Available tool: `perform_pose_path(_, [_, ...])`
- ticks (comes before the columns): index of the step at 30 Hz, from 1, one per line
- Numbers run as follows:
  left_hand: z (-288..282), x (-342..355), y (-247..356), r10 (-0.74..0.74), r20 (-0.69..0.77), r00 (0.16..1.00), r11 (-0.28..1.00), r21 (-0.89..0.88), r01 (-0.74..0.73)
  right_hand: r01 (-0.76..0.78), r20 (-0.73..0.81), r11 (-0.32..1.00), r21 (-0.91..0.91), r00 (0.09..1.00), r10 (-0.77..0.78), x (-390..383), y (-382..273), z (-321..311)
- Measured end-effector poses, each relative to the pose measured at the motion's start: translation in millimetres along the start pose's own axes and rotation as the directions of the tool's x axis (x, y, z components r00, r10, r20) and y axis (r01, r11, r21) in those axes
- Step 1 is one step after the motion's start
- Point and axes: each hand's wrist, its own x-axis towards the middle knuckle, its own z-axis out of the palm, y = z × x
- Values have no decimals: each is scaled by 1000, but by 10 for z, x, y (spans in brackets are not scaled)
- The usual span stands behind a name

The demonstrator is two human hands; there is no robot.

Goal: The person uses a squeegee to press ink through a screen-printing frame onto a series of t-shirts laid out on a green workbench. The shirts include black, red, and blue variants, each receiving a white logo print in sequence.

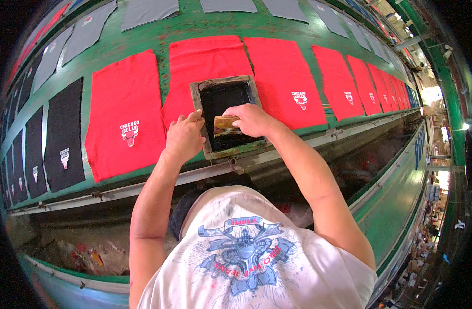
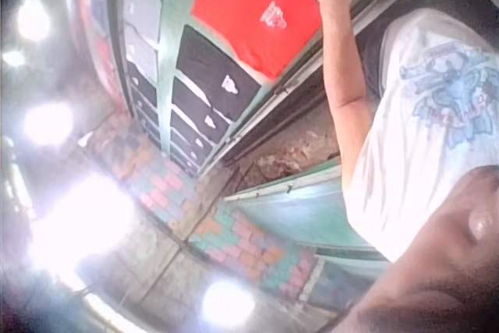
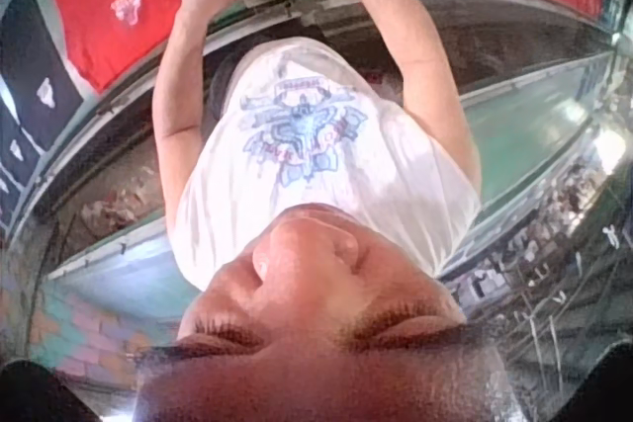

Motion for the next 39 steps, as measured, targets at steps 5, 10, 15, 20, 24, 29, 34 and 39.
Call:
perform_pose_path(5, [33,22,49,-55,13,998,998,3,55,107,251,994,1,962,-104,320,202,-68])
perform_pose_path(10, [-8,44,125,-96,38,995,995,17,96,166,373,966,201,899,-232,564,484,-31])
perform_pose_path(15, [0,82,213,-187,62,980,982,38,185,32,427,862,506,859,-283,587,738,-119])
perform_pose_path(20, [18,93,234,-190,55,980,981,54,187,140,310,863,486,895,-320,635,764,-502])
perform_pose_path(24, [-6,89,263,-169,50,984,983,88,164,341,-149,940,6,930,-336,600,643,-584])
perform_pose_path(29, [-65,128,284,-200,125,972,976,108,187,288,-406,916,-278,829,-384,590,516,-356])
perform_pose_path(34, [-103,132,249,-165,135,977,983,102,152,259,-315,903,-343,874,-370,561,481,-311])
perform_pose_path(39, [-81,93,150,-106,106,989,994,35,103,264,-286,890,-372,880,-380,332,382,-157])
